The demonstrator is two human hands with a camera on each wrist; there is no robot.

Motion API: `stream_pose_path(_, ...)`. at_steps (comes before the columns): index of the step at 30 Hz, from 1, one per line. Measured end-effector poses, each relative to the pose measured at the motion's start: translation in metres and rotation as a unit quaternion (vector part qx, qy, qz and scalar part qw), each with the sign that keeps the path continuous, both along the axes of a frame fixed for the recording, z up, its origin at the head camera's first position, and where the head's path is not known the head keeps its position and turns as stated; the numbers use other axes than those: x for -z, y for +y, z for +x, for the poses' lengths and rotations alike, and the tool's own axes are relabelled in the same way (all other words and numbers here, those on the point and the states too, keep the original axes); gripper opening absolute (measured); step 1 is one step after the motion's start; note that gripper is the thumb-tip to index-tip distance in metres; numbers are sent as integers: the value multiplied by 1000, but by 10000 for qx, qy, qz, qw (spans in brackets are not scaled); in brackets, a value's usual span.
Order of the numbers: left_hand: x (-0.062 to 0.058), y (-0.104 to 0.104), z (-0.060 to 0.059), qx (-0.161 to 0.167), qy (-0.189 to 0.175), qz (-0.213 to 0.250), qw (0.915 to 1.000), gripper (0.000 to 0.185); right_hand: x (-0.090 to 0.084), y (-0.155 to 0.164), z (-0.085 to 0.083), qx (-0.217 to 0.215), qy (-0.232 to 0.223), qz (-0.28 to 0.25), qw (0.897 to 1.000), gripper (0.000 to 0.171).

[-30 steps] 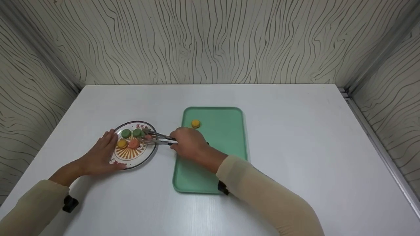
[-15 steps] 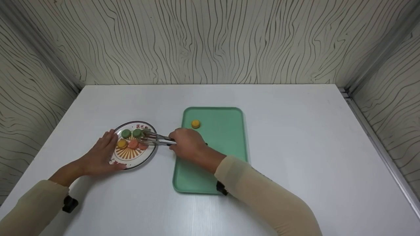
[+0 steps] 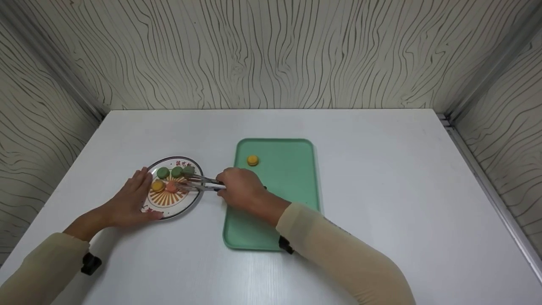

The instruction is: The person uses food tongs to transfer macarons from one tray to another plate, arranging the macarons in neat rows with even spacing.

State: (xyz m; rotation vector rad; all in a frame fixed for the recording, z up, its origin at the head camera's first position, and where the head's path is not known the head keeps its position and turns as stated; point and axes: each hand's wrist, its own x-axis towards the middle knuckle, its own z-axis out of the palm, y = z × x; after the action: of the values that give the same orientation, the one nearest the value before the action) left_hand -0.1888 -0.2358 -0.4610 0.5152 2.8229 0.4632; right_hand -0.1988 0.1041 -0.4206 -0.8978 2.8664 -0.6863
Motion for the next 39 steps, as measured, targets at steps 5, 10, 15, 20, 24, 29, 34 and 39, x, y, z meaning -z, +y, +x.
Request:
stream_pose_path(5, 0, -1, -1, 35, 18, 16, 10000, 127, 0, 1, 0, 8, 62, -29, 10000, 12)
stream_pose_path(10, 1, -1, -1, 35, 2, 7, 10000, 127, 0, 2, -1, 62, 180, 46, 9998, 6)
stream_pose_path(15, 1, -1, 0, 38, 14, 33, 10000, 127, 1, 3, -1, 50, 206, 50, 9998, 8)
stream_pose_path(20, 1, 0, 0, -8, -11, -10, 10000, 127, 1, 6, 1, 24, 211, -67, 9998, 9)
stream_pose_path(24, 0, 0, 0, -47, -54, -78, 9999, 126, 0, 10, 0, 122, 160, -111, 9997, 10)
stream_pose_path(29, -1, 1, 1, -43, -74, -53, 9999, 127, -2, 16, -2, 261, 156, -140, 9994, 20)
stream_pose_path(34, -1, 0, 1, -49, -74, -42, 10000, 127, -3, 24, -4, 312, 273, -181, 9990, 27)
stream_pose_path(39, -1, 0, 1, -66, -88, -13, 9999, 127, -4, 32, -4, 414, 257, -256, 9985, 25)
